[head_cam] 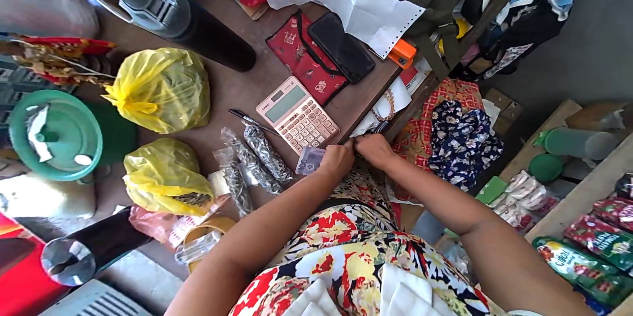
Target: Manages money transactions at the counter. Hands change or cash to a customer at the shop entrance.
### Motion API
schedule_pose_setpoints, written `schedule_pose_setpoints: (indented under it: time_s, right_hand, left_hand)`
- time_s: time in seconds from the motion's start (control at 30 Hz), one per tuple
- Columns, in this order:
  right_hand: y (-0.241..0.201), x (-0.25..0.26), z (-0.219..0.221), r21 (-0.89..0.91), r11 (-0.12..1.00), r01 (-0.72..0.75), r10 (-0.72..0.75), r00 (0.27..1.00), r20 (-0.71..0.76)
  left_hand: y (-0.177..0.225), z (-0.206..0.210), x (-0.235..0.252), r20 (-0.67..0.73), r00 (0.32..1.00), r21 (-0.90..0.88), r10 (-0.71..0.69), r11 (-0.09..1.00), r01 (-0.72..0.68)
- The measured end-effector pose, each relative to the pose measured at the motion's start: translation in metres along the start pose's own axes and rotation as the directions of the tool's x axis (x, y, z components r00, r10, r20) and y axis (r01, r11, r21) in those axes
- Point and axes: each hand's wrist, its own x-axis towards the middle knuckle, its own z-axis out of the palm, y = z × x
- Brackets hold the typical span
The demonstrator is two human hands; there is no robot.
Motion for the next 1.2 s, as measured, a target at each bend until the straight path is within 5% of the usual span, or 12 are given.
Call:
schedule_pose_setpoints:
  time_s: [0.3, 0.47, 0.57, 0.73, 0.77, 0.83, 0.93, 1.07, 1.2]
  right_hand:
    - [0.016, -0.002, 0.002, 0.127, 0.991, 0.042, -0.040, 0.999, -0.018]
    - [0.017, -0.026, -0.007, 0.498, 0.866, 0.039, -0.013, 0.998, -0.055]
    - [0.016, -0.043, -0.014, 0.725, 0.689, -0.005, 0.135, 0.983, -0.121]
    - [0.018, -0.048, -0.006, 0.993, 0.117, -0.001, 0.508, 0.859, -0.059]
    - [0.016, -0.045, -0.005, 0.989, 0.144, -0.040, 0.550, 0.834, -0.046]
    - [0.010, -0.041, -0.008, 0.857, 0.484, -0.175, 0.567, 0.809, -0.155]
    - [0.001, -0.025, 0.001, 0.410, 0.897, -0.166, 0.337, 0.856, -0.393]
    - [0.011, -0.013, 0.012, 0.180, 0.984, 0.017, 0.100, 0.776, -0.623]
    - [0.031, -0.046, 0.001, 0.298, 0.954, 0.014, 0.197, 0.719, -0.666]
  left_hand:
    - [-0.003, -0.001, -0.001, -0.021, 1.000, -0.101, -0.018, 0.995, 0.016]
    - [-0.005, -0.001, 0.000, -0.022, 1.000, -0.079, 0.005, 0.997, -0.007]
    - [-0.008, -0.003, -0.001, -0.025, 0.999, -0.075, 0.035, 0.996, -0.037]
    - [-0.027, 0.009, -0.016, -0.172, 0.937, -0.011, 0.304, 0.950, -0.311]
    - [-0.031, 0.011, -0.021, -0.195, 0.931, -0.043, 0.308, 0.946, -0.322]
    - [-0.037, 0.012, -0.031, -0.241, 0.932, -0.101, 0.271, 0.948, -0.302]
    - [-0.047, 0.015, -0.039, -0.328, 0.927, -0.174, 0.181, 0.953, -0.248]
    - [-0.052, 0.013, -0.043, -0.340, 0.932, -0.222, 0.129, 0.952, -0.212]
    - [-0.053, 0.013, -0.043, -0.291, 0.948, -0.246, 0.130, 0.947, -0.205]
